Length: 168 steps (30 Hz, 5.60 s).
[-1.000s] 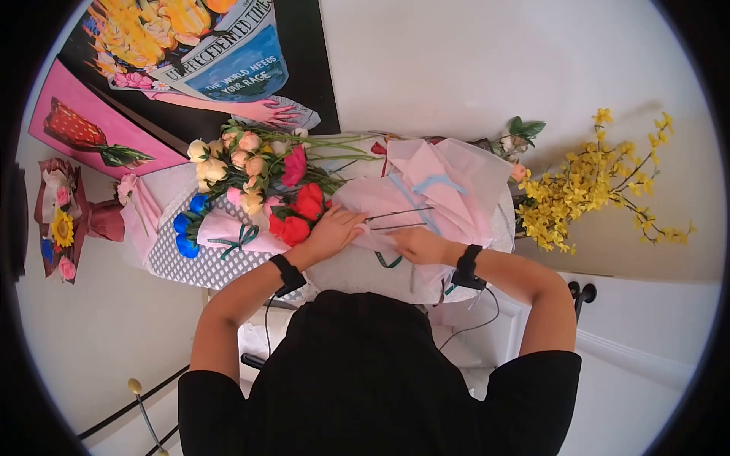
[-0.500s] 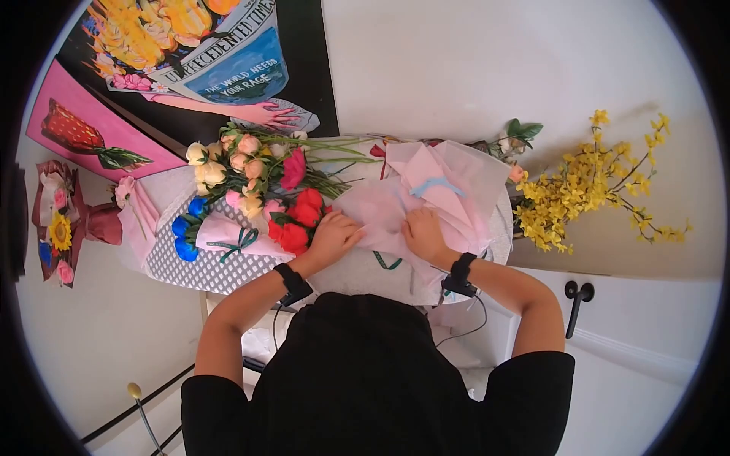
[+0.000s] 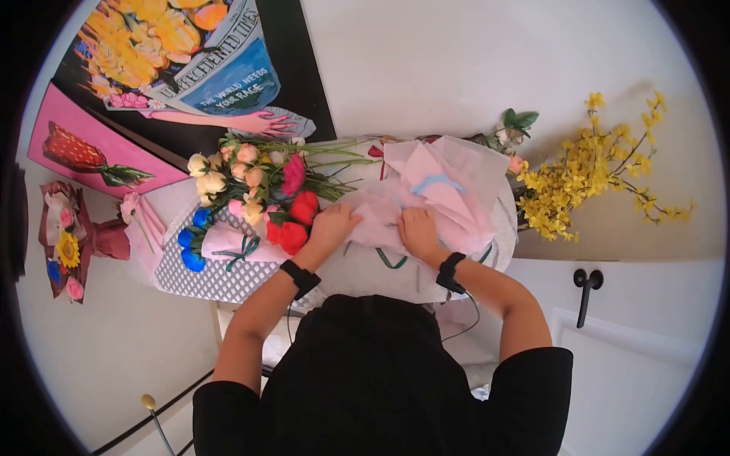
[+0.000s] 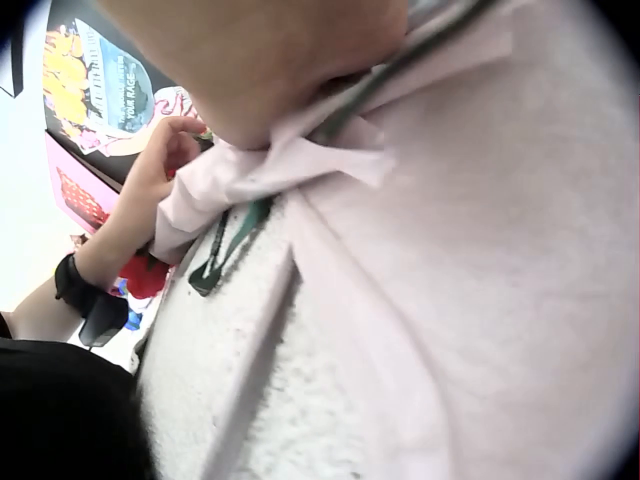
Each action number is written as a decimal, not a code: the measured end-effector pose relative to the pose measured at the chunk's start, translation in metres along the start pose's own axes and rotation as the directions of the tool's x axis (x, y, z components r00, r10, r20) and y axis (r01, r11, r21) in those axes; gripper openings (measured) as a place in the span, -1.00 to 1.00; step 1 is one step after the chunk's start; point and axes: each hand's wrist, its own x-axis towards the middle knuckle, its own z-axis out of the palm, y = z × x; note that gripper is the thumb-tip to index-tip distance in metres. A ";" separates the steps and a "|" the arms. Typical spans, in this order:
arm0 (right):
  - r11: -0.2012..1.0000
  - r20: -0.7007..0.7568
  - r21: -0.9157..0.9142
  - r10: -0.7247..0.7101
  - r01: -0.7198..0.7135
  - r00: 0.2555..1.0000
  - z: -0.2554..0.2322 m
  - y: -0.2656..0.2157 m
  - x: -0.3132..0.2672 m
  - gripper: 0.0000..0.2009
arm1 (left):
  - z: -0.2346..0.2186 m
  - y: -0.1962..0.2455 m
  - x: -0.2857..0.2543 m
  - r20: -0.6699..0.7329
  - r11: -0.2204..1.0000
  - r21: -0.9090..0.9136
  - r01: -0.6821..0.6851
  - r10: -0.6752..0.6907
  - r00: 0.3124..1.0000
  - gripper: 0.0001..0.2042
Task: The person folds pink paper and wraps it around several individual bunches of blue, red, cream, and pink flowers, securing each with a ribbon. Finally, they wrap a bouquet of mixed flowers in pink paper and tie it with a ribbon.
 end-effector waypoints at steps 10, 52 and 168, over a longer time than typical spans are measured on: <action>0.983 0.016 0.162 0.085 -0.087 0.996 -0.016 0.003 0.019 -0.70 | -0.007 0.006 0.001 -0.361 0.988 -0.045 -0.146 0.121 0.925 -0.41; 0.853 0.314 0.118 -0.518 0.508 0.796 -0.043 -0.037 0.005 -0.68 | 0.008 -0.014 -0.029 -0.248 0.831 0.216 -0.512 0.554 0.795 -0.78; 0.892 0.508 0.163 -0.442 0.421 0.740 -0.043 0.033 0.068 -0.28 | -0.069 -0.008 -0.002 0.054 0.978 -0.205 -0.044 0.057 0.997 -0.49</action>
